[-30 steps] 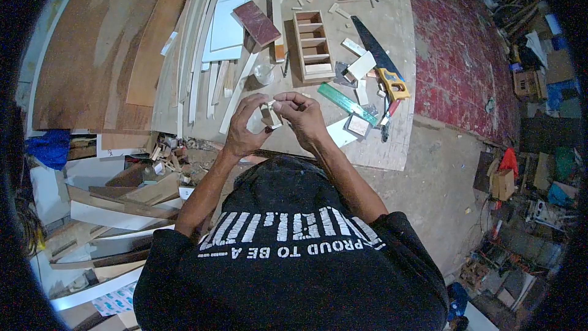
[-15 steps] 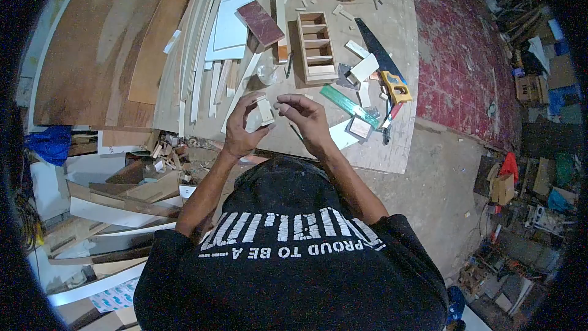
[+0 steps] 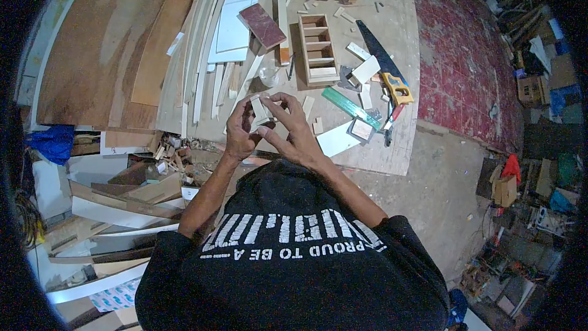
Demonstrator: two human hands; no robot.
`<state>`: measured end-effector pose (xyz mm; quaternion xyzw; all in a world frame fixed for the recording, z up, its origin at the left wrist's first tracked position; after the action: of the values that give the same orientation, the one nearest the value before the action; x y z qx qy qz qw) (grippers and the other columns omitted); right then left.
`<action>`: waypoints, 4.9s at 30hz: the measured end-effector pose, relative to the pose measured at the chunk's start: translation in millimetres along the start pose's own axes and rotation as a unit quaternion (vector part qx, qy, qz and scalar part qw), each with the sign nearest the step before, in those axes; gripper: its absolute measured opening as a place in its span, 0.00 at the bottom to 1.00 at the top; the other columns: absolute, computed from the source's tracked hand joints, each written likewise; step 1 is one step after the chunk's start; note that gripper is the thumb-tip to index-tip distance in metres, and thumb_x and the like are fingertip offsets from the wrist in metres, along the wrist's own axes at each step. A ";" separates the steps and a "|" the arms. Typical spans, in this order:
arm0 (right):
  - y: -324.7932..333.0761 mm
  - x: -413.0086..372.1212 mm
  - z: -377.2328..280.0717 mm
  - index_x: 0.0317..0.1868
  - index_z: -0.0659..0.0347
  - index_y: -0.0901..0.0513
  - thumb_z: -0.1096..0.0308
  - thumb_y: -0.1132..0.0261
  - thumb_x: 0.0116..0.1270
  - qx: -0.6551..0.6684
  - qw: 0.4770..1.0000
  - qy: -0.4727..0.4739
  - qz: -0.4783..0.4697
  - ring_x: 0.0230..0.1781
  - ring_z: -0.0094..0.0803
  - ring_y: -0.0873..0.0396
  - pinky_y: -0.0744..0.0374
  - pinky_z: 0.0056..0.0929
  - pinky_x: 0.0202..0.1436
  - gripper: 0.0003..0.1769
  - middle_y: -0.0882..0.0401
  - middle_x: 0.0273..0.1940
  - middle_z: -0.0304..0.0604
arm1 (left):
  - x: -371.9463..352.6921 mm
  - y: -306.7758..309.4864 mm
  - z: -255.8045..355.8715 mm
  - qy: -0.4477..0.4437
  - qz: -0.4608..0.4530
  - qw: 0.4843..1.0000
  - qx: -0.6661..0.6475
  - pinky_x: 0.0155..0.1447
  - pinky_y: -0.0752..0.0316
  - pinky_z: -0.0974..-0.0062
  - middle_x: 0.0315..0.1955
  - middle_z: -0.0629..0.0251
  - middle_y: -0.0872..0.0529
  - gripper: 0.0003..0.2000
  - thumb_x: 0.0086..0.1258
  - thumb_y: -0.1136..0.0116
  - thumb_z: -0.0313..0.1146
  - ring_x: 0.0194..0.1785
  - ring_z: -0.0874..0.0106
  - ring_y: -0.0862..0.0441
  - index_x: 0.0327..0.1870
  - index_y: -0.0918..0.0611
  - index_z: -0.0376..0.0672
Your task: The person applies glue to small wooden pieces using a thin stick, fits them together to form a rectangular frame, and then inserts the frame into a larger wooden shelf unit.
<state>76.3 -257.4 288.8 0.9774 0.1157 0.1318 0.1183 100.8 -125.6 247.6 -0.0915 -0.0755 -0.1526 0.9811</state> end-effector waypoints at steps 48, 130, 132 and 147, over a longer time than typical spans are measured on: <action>29.3 -58.8 105.8 0.53 0.63 0.15 0.63 0.30 0.65 -0.070 0.972 -0.205 0.092 0.47 0.32 0.18 0.22 0.32 0.52 0.18 0.14 0.47 0.45 | -18.7 39.7 -83.1 0.039 -0.049 0.802 0.595 0.66 0.34 0.55 0.58 0.56 0.23 0.32 0.55 0.28 0.34 0.62 0.56 0.27 0.64 0.23 0.41; -127.6 5.3 256.4 0.36 0.65 0.20 0.62 0.37 0.64 -0.340 0.868 -0.352 0.082 0.41 0.58 0.16 0.19 0.52 0.45 0.13 0.16 0.41 0.57 | -23.4 93.7 -183.6 0.089 -0.136 0.806 0.570 0.70 0.36 0.48 0.59 0.71 0.19 0.24 0.60 0.38 0.26 0.66 0.64 0.27 0.61 0.19 0.48; -127.5 5.8 254.2 0.36 0.66 0.20 0.62 0.37 0.64 -0.343 0.872 -0.340 0.086 0.41 0.58 0.16 0.19 0.52 0.45 0.13 0.16 0.41 0.58 | -23.3 93.7 -182.8 0.097 -0.141 0.804 0.570 0.70 0.36 0.48 0.59 0.71 0.19 0.24 0.61 0.38 0.26 0.66 0.64 0.27 0.61 0.19 0.48; -103.6 -14.6 287.3 0.37 0.67 0.11 0.61 0.29 0.60 -0.281 0.924 -0.256 0.029 0.33 0.48 0.12 0.17 0.40 0.38 0.15 0.14 0.31 0.59 | -23.1 92.2 -179.3 0.147 -0.170 0.790 0.570 0.71 0.36 0.50 0.65 0.68 0.22 0.27 0.61 0.31 0.32 0.70 0.63 0.30 0.65 0.21 0.48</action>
<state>124.3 -220.9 -11.0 0.9074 0.0111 -0.0924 0.4098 129.5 -68.9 54.8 0.5221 -0.0184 -0.2579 0.8128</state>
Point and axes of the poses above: each hand's wrist, its own x-axis towards the middle knuckle, its own y-axis out of the back of the hand, z = x × y, the point moved 8 cm from there along x, towards the middle knuckle
